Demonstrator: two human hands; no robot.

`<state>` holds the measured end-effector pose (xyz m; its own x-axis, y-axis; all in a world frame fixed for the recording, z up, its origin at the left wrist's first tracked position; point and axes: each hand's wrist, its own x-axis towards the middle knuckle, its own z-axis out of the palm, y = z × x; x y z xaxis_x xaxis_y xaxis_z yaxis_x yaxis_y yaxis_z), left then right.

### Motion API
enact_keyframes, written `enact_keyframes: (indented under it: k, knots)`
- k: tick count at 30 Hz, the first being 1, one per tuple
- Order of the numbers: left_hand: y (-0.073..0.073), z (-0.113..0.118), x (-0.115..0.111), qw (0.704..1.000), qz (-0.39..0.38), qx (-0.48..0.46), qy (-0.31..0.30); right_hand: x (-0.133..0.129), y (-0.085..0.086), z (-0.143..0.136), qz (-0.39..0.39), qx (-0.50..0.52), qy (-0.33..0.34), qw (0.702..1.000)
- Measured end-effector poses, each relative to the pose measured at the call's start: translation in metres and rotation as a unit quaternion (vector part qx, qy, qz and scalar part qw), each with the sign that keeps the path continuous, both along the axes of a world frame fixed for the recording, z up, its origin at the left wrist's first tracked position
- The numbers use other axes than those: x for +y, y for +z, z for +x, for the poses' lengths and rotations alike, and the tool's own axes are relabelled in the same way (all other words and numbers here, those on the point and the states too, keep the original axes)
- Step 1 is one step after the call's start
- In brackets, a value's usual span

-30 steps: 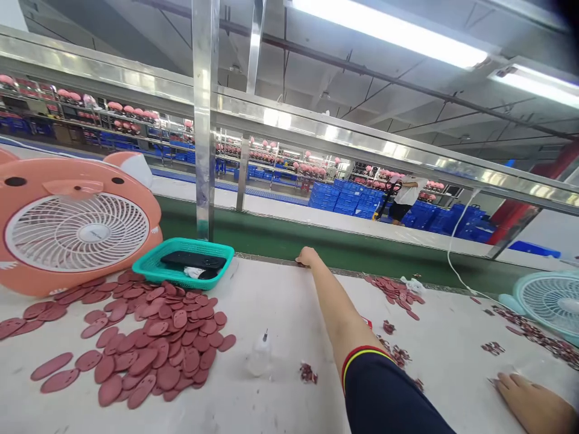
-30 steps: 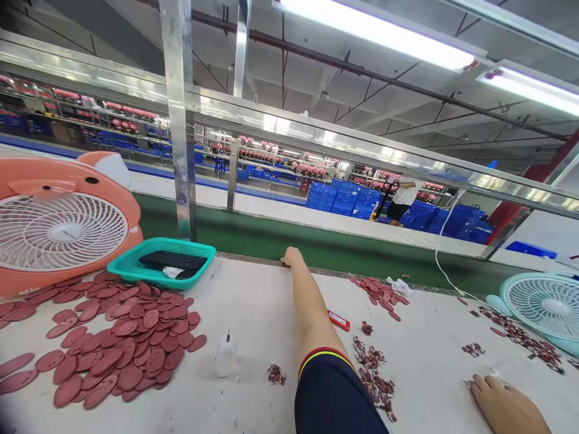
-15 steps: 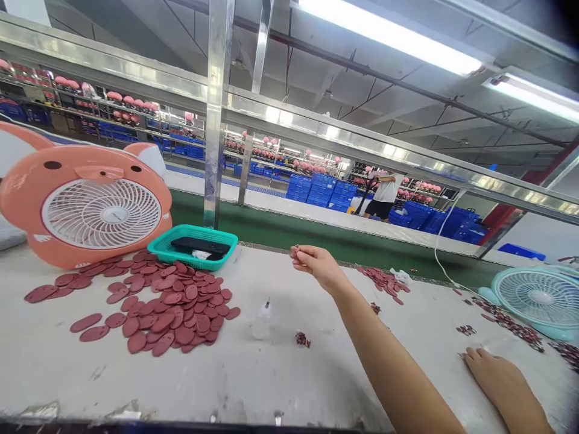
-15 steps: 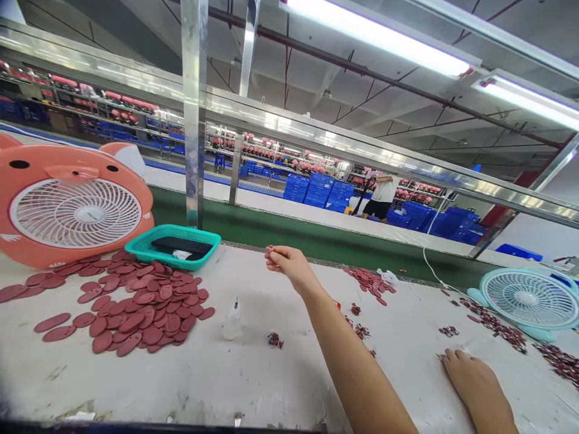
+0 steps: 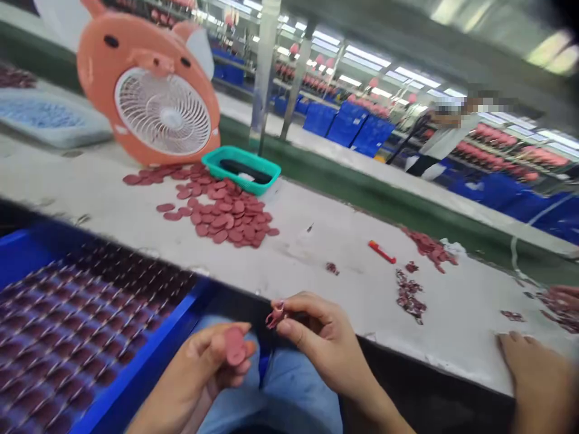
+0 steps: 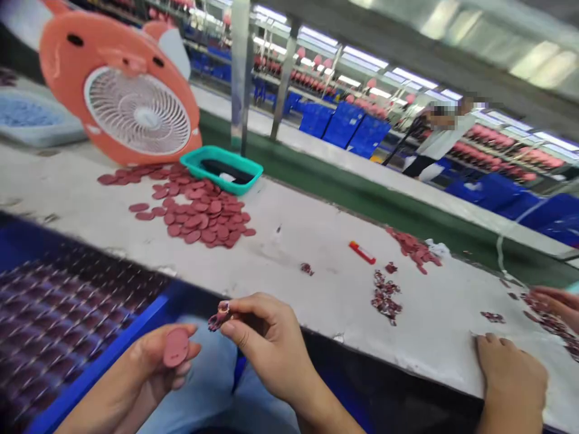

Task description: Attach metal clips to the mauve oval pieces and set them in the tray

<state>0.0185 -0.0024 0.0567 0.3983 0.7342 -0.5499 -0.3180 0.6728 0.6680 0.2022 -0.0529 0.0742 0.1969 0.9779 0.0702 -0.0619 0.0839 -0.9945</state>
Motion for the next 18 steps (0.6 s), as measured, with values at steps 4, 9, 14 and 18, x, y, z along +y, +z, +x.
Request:
enact_keyframes:
  k: [4,9,14,18]
  knots:
    - [0.010,0.002,-0.006,1.000,-0.005,-0.017,-0.021,-0.012,0.007,-0.009,0.017,-0.098,0.002,0.995]
    - [0.001,-0.011,-0.005,0.995,0.018,-0.051,-0.078,-0.014,0.013,-0.016,0.069,-0.204,0.017,0.976]
    - [-0.004,-0.014,-0.003,0.991,0.032,-0.082,-0.097,-0.010,0.012,-0.019,0.070,-0.241,0.048,0.967]
    - [-0.004,-0.013,-0.004,0.992,0.025,-0.086,-0.093,-0.009,0.016,-0.018,0.079,-0.258,0.060,0.961]
